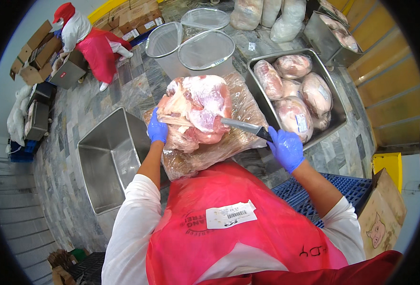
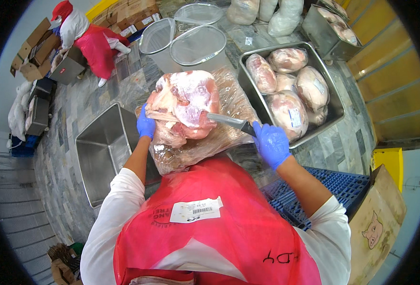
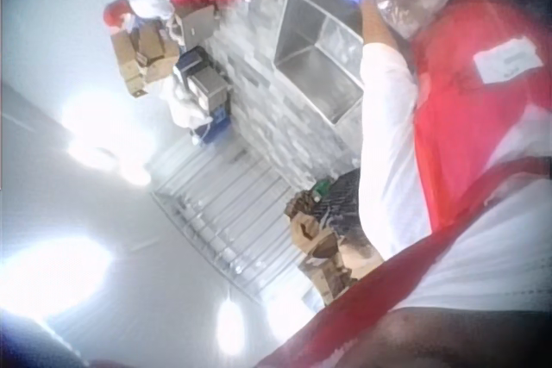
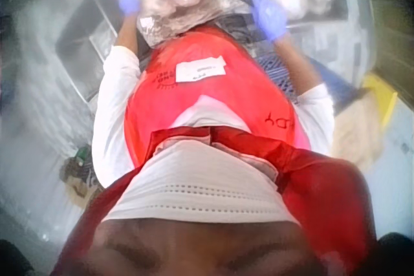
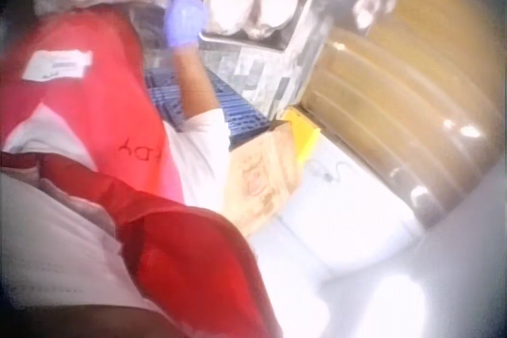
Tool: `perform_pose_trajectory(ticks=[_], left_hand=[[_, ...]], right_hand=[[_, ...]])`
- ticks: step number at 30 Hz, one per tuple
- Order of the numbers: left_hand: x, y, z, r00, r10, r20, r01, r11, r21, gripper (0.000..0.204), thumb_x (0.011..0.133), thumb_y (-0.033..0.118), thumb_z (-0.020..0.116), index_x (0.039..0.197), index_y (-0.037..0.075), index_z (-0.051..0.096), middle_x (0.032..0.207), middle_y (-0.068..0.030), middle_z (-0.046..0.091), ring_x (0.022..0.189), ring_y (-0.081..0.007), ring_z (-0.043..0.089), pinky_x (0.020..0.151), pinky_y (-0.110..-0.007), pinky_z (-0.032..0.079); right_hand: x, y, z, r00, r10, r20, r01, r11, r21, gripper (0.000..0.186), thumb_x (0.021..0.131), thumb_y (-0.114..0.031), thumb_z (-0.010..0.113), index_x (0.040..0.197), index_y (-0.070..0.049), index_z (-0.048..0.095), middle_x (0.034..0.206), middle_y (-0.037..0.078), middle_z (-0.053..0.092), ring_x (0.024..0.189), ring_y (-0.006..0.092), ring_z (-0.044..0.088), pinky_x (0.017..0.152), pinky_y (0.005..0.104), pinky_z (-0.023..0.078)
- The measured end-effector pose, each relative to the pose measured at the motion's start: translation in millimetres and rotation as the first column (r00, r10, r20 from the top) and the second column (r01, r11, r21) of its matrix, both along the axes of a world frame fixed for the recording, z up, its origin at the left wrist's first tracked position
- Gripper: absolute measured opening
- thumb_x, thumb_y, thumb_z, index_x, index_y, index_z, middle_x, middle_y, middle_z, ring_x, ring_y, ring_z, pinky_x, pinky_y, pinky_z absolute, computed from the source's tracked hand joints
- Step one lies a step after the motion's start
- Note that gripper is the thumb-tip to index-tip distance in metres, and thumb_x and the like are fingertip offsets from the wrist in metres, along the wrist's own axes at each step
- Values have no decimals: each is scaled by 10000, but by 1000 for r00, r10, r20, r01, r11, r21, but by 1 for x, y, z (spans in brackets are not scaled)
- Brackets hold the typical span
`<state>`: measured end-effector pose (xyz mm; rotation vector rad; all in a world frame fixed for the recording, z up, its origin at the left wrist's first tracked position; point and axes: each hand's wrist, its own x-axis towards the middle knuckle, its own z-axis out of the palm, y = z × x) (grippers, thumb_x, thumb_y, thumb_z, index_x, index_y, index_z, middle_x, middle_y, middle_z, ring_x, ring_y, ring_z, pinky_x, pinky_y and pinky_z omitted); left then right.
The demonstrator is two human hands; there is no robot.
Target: The person unwraps a large piece of meat from plastic packaging and uses a knife to trim and cut it on a cutting board. The trimmed pieces are placed into a metal tray nearby.
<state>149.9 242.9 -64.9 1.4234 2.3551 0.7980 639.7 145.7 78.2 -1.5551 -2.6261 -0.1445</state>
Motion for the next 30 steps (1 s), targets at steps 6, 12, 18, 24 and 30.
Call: perform_pose_trajectory(ticks=[6,12,18,24,30], left_hand=[[4,-2,11,1000,6,10,-6,999,-33,614,896,106,559,1480,296,555,1140,-234,725,973,-414,716,852,-476,554],[-2,19,17,999,-52,15,53,994,-93,584,907,155,574,1473,296,560,1162,-238,718,1027,-418,703,891,-479,544],[-3,27,22,997,-78,-29,73,987,-145,513,951,248,565,1461,303,570,1163,-225,721,997,-406,708,886,-481,544],[-12,33,7,997,-71,-35,66,990,-126,478,977,275,554,1450,333,575,1136,-235,719,962,-401,713,855,-486,551],[-11,33,17,997,-73,-21,68,978,-195,436,1002,315,547,1436,334,585,1054,-239,730,940,-406,717,834,-492,550]], right_hand=[[17,39,64,994,105,-30,-108,981,-161,409,953,-446,643,1231,-146,663,796,139,704,699,349,694,610,485,528],[22,55,54,994,98,42,-83,960,-266,411,951,-498,643,1203,-179,704,854,139,744,744,347,725,630,472,556],[-12,74,34,991,132,-16,-130,938,-322,389,955,-497,649,1158,-168,690,824,148,732,708,362,714,609,474,552],[-21,54,-19,999,-23,-41,1,885,-466,377,942,-496,675,1018,-131,622,749,148,702,674,376,696,573,507,532],[-16,25,-122,956,-225,-190,107,867,-487,273,858,-331,772,953,-118,630,763,178,698,729,430,691,610,530,539]])
